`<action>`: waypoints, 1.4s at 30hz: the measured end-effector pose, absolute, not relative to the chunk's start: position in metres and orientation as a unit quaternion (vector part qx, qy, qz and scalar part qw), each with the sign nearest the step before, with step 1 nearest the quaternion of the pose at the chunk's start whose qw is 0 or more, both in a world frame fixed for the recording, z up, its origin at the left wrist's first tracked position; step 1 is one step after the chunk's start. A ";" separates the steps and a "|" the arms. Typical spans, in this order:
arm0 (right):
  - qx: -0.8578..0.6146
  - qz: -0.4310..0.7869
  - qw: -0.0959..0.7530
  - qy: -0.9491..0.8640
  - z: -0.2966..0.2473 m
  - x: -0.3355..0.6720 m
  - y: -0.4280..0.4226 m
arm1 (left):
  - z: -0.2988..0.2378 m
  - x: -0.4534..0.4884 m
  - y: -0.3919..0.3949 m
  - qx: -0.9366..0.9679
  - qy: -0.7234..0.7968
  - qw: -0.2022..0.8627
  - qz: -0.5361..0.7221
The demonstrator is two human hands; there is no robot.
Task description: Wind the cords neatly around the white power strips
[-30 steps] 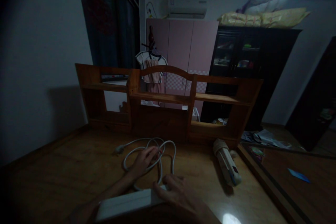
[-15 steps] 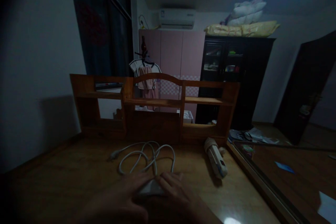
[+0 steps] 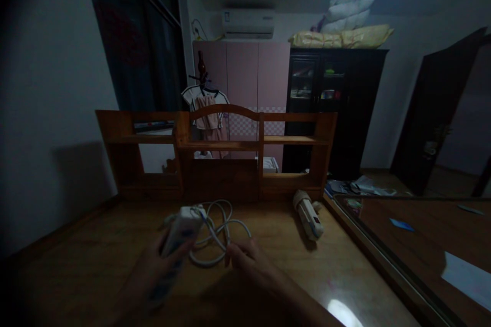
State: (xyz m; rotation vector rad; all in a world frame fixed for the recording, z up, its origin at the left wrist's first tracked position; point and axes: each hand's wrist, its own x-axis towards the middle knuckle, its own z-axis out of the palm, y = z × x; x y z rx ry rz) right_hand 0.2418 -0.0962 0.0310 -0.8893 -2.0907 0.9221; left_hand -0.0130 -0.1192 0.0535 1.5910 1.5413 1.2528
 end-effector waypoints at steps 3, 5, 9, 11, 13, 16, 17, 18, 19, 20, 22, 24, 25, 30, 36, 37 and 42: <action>-0.342 0.275 0.368 -0.820 0.035 0.237 -0.097 | 0.058 -0.022 -0.105 0.532 0.574 0.349 0.516; -0.334 0.215 0.387 -0.832 0.041 0.233 -0.099 | 0.055 -0.026 -0.096 0.502 0.555 0.383 0.542; -0.320 0.146 0.396 -0.848 0.053 0.226 -0.104 | 0.046 -0.027 -0.082 0.440 0.522 0.441 0.583; -0.316 0.131 0.401 -0.850 0.058 0.222 -0.109 | 0.046 -0.025 -0.080 0.424 0.500 0.468 0.593; -0.311 0.129 0.415 -0.845 0.063 0.218 -0.114 | 0.048 -0.023 -0.082 0.417 0.476 0.492 0.598; -0.310 0.134 0.446 -0.829 0.073 0.213 -0.128 | 0.053 -0.020 -0.094 0.421 0.457 0.525 0.582; -0.310 0.134 0.456 -0.823 0.077 0.211 -0.133 | 0.055 -0.019 -0.100 0.425 0.454 0.534 0.573; -0.308 0.133 0.465 -0.819 0.082 0.210 -0.139 | 0.056 -0.018 -0.107 0.429 0.449 0.544 0.565; -0.305 0.131 0.473 -0.816 0.087 0.208 -0.145 | 0.058 -0.017 -0.114 0.433 0.441 0.555 0.557; -0.301 0.126 0.476 -0.816 0.092 0.207 -0.150 | 0.059 -0.017 -0.120 0.437 0.431 0.567 0.550; -0.293 0.117 0.477 -0.820 0.103 0.203 -0.161 | 0.064 -0.015 -0.134 0.444 0.412 0.585 0.539; -0.285 0.112 0.477 -0.824 0.114 0.200 -0.169 | 0.069 -0.014 -0.145 0.453 0.409 0.586 0.533; -0.283 0.110 0.480 -0.823 0.119 0.198 -0.173 | 0.072 -0.014 -0.149 0.461 0.411 0.584 0.527; -0.290 0.119 0.475 -0.822 0.142 0.194 -0.184 | 0.086 -0.016 -0.160 0.567 0.407 0.544 0.465; -0.283 0.198 0.373 -0.861 0.149 0.202 -0.196 | 0.096 -0.045 -0.137 0.614 0.318 0.416 0.591; -0.287 0.209 0.370 -0.858 0.150 0.205 -0.198 | 0.097 -0.053 -0.132 0.613 0.320 0.378 0.616; -0.305 0.284 0.331 -0.846 0.165 0.224 -0.205 | 0.096 -0.076 -0.120 0.523 0.363 0.366 0.678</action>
